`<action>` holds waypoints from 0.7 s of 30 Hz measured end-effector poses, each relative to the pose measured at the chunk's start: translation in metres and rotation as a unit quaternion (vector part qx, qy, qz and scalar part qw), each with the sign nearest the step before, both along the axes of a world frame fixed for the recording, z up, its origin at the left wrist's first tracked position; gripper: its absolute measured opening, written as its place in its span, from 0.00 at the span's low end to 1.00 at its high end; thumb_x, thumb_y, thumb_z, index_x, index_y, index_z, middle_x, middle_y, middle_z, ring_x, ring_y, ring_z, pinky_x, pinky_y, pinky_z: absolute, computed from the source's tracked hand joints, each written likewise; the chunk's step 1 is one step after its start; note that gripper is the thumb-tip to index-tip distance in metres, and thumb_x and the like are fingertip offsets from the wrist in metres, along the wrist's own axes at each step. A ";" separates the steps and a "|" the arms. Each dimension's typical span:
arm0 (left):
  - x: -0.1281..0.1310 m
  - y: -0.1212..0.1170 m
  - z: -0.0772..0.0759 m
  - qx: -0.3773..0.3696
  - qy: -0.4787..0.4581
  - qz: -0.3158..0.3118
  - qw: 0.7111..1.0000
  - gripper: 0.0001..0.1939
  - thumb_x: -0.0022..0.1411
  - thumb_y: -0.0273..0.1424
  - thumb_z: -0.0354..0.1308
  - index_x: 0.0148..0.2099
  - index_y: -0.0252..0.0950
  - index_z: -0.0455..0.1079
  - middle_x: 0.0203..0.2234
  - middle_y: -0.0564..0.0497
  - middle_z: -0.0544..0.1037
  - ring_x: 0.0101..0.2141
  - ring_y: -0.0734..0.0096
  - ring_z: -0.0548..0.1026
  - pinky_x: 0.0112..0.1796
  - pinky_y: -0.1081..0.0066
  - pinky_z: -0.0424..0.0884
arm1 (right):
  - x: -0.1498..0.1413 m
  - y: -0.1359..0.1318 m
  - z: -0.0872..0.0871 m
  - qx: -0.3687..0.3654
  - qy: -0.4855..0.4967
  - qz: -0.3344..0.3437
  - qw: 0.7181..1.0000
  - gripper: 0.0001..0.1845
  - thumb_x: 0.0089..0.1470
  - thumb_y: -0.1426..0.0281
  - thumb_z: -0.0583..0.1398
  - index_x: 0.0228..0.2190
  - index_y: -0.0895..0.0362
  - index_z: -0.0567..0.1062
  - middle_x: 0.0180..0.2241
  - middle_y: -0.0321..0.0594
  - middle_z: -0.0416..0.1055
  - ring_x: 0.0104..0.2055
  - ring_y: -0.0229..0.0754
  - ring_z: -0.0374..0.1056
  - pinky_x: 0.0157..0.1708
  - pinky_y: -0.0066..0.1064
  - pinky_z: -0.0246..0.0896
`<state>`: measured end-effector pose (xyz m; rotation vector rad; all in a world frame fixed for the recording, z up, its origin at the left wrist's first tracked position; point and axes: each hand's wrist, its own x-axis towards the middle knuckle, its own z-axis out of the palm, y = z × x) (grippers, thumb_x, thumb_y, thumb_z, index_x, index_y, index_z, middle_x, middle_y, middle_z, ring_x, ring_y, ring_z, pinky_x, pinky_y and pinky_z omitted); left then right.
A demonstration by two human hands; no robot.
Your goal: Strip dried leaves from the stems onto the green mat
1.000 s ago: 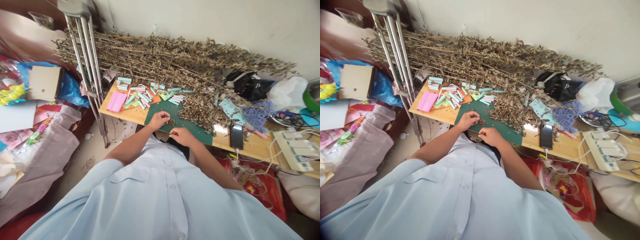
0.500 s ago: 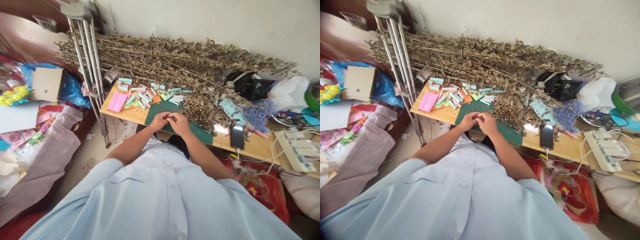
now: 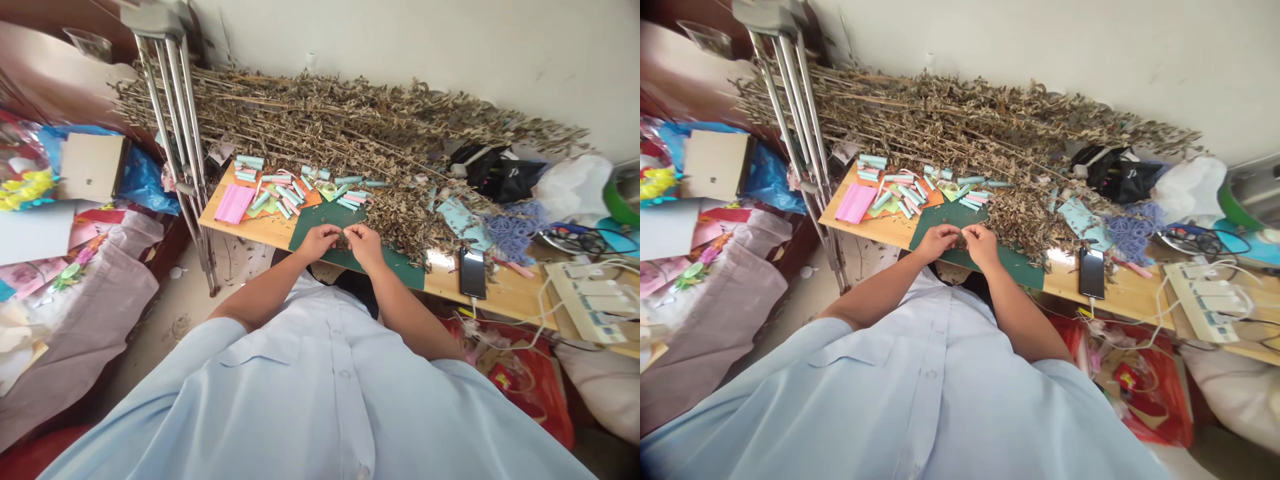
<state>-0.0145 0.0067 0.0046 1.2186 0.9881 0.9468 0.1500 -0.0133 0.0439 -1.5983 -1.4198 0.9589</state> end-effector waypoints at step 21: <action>0.001 0.001 0.005 0.013 0.048 0.000 0.999 0.14 0.58 0.38 0.60 0.39 0.31 0.77 0.22 0.54 0.73 0.23 0.77 0.67 0.27 0.75 0.62 | -0.003 -0.002 -0.008 0.063 -0.042 0.004 0.997 0.18 0.56 0.59 0.59 0.45 0.55 0.75 0.37 0.44 0.77 0.35 0.45 0.71 0.38 0.37 0.68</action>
